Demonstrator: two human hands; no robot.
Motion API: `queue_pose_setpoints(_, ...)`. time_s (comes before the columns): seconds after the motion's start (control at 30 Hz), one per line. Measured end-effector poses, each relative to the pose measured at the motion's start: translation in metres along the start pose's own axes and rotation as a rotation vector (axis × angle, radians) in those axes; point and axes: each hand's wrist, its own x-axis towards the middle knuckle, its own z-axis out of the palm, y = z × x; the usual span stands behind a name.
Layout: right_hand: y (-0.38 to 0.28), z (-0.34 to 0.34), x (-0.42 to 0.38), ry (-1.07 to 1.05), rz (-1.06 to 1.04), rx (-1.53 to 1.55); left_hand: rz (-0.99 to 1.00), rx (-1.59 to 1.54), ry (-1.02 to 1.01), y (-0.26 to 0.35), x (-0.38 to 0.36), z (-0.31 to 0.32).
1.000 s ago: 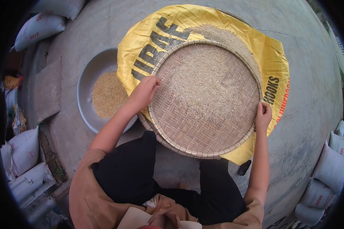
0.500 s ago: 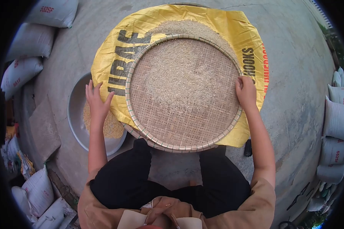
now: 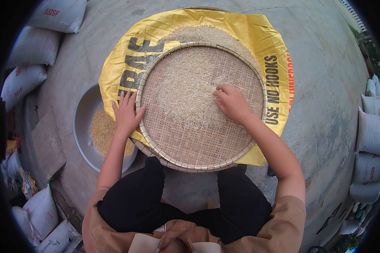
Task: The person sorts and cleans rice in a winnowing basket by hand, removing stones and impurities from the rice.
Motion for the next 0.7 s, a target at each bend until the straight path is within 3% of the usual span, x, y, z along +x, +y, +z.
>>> queue_pose_setpoints(0.03, -0.007, 0.003, 0.003, -0.004, 0.002, 0.000, -0.005, -0.002, 0.000, -0.001, 0.000, 0.002)
queue_pose_setpoints(0.1, -0.018, 0.010, 0.009, -0.229, 0.048, 0.251, -0.010, -0.004, 0.001, -0.001, 0.000, 0.004)
queue_pose_setpoints(0.23, -0.018, 0.021, 0.016, -0.335, 0.028, 0.249, -0.028, -0.004, 0.037, -0.002, -0.001, 0.006)
queue_pose_setpoints(0.7, -0.022, 0.015, 0.025, -0.387, 0.132, 0.181, -0.019, -0.068, 0.043, -0.005, -0.001, 0.008)
